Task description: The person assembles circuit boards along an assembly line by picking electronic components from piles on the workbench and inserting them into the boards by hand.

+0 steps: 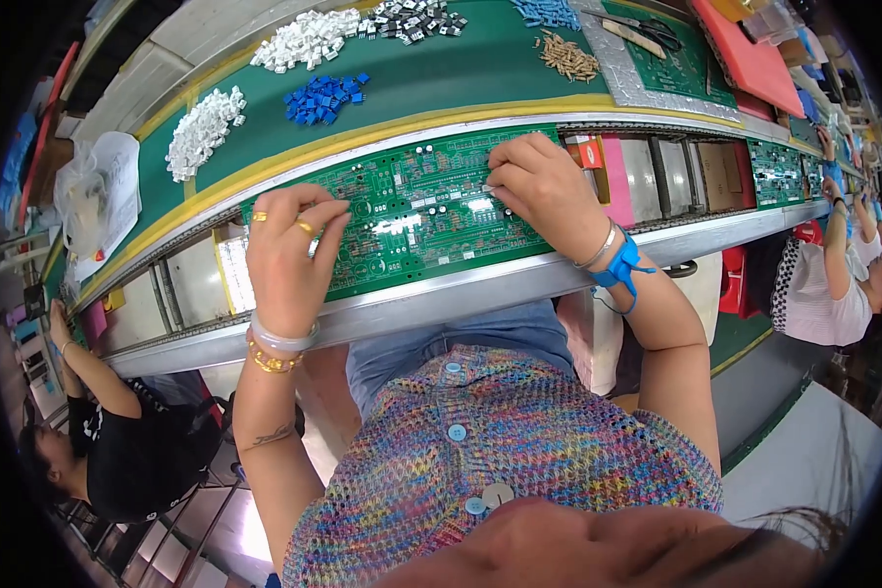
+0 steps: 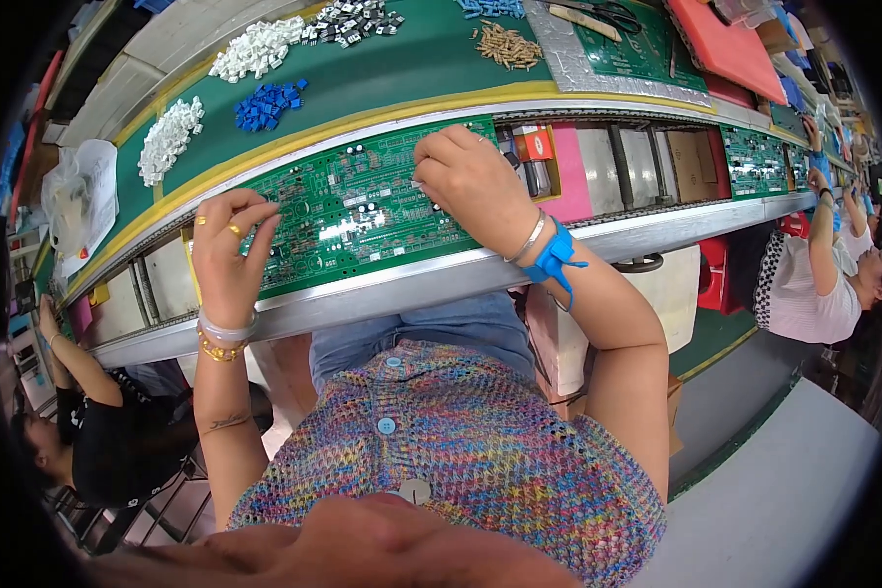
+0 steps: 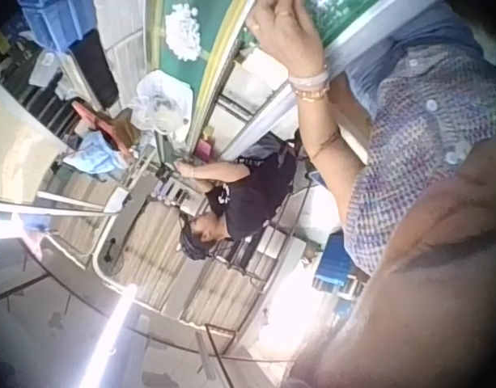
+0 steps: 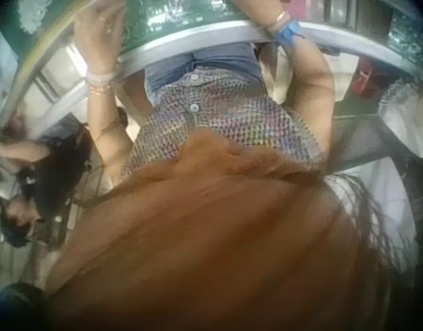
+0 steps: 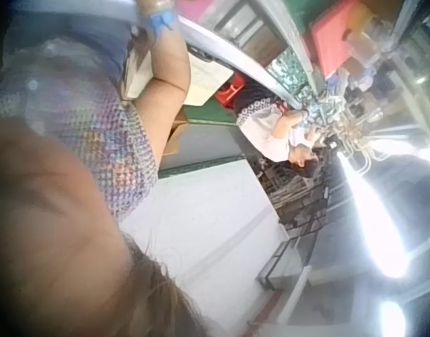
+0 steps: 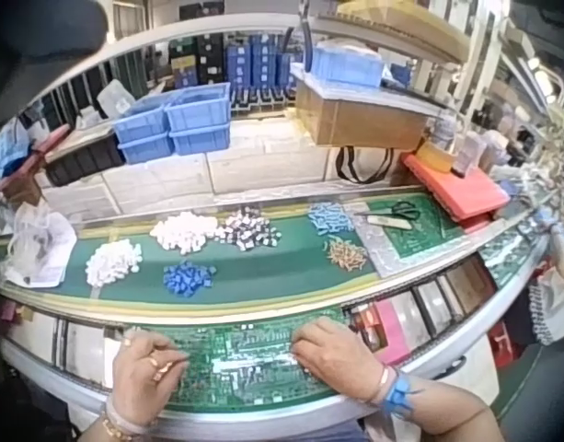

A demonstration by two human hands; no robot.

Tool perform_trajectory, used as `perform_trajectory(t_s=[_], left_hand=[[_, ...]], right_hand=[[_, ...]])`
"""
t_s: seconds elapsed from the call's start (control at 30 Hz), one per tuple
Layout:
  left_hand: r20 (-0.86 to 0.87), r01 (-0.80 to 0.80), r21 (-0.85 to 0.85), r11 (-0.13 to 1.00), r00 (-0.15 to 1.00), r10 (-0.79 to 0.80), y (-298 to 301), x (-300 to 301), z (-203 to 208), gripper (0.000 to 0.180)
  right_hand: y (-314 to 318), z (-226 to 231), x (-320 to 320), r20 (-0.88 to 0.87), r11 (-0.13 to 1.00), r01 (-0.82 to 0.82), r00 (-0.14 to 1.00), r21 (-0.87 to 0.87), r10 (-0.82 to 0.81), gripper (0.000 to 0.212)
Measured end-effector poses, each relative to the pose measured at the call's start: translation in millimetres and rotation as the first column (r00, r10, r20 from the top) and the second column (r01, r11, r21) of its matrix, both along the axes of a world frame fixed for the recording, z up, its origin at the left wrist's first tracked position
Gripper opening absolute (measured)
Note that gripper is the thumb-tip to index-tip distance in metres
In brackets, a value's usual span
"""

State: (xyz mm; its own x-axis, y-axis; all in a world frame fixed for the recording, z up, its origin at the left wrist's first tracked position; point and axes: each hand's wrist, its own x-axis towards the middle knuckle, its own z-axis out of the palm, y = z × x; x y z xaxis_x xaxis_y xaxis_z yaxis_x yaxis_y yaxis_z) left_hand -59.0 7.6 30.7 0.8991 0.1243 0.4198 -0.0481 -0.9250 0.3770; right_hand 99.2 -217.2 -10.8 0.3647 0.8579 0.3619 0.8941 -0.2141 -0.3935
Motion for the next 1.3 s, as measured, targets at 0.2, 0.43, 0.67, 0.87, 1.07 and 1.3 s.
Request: perform_trajectory(t_s=[0.2,0.43,0.67,0.87,1.07,1.3], left_hand=[[-0.027,-0.055,0.0,0.998,0.998,0.055,11.4,-15.2,-4.3,0.016],[-0.065,-0.061,0.01,0.998,0.996,0.061,18.5,-13.6,-5.0,0.014],[0.02,-0.075,0.06,0.995,0.997,0.074,77.9,53.6,-12.4,0.008],[-0.104,-0.178,0.013,0.984,0.978,0.178,113.0,129.7,-41.5,0.021],[-0.231,-0.233,0.057,0.971,0.943,0.24,117.4,139.4,-43.4,0.023],[-0.097,-0.13,-0.089,0.988,0.988,0.121,115.4,99.1,-23.4,0.014]], right_hand=[[3.3,-1.7,-0.7,0.024,1.0,-0.012,1.0,0.01,0.012,0.017],[2.9,-0.9,-0.2,0.054,0.998,-0.059,0.997,-0.023,0.06,0.018],[57.4,35.5,31.8,-0.138,0.997,0.007,0.99,-0.076,-0.017,0.017],[174.9,-8.3,84.1,0.007,0.996,-0.015,1.0,0.092,0.014,0.012],[210.3,-19.2,85.5,0.164,0.994,0.104,0.982,-0.023,-0.098,0.012],[212.0,-16.9,80.8,0.291,0.99,0.13,0.95,-0.046,-0.112,0.015]])
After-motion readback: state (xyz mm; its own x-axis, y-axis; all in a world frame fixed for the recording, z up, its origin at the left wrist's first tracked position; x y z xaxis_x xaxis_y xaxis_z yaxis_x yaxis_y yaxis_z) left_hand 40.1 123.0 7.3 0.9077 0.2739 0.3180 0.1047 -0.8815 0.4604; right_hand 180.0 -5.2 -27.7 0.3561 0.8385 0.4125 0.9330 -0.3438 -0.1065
